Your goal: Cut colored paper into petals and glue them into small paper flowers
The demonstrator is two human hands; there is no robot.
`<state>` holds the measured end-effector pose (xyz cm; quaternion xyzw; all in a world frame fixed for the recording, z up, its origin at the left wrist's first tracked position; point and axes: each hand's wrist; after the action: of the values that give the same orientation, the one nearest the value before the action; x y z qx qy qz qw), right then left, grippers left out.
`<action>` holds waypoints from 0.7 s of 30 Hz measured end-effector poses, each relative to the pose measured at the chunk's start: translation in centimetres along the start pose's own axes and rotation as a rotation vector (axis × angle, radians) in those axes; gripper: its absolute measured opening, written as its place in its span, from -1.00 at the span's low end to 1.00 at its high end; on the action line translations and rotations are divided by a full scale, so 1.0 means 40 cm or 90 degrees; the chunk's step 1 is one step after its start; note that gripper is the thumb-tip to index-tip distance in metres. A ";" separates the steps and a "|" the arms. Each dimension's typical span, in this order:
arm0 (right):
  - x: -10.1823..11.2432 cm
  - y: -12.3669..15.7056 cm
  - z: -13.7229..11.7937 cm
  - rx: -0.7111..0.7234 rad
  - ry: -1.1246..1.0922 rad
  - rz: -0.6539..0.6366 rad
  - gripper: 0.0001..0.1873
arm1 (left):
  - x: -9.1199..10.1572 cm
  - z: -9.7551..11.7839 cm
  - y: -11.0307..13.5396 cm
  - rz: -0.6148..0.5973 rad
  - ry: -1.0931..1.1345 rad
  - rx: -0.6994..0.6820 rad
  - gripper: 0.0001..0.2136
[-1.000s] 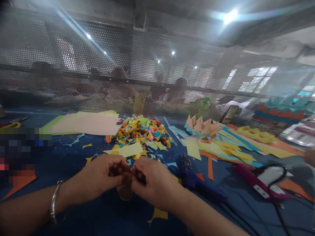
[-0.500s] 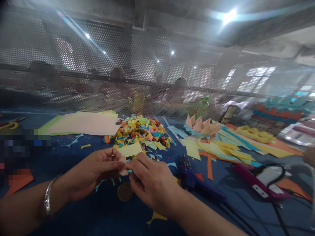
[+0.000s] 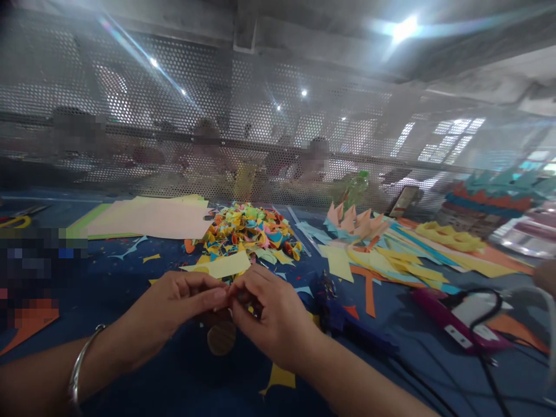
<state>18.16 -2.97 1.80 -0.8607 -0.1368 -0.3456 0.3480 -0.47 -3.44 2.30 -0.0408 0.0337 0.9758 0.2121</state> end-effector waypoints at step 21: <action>-0.003 -0.001 -0.002 -0.023 0.013 -0.005 -0.93 | -0.001 -0.002 0.002 -0.005 -0.188 -0.034 -0.76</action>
<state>18.03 -2.98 1.78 -0.8629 -0.1301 -0.3579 0.3322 -0.45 -3.53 2.23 0.0977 -0.0237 0.9708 0.2177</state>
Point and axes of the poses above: each hand's wrist, its own y-axis away from the middle knuckle, its own x-axis out of the back of the hand, z = x × y, and after that the axes turned 1 degree about z, right-handed
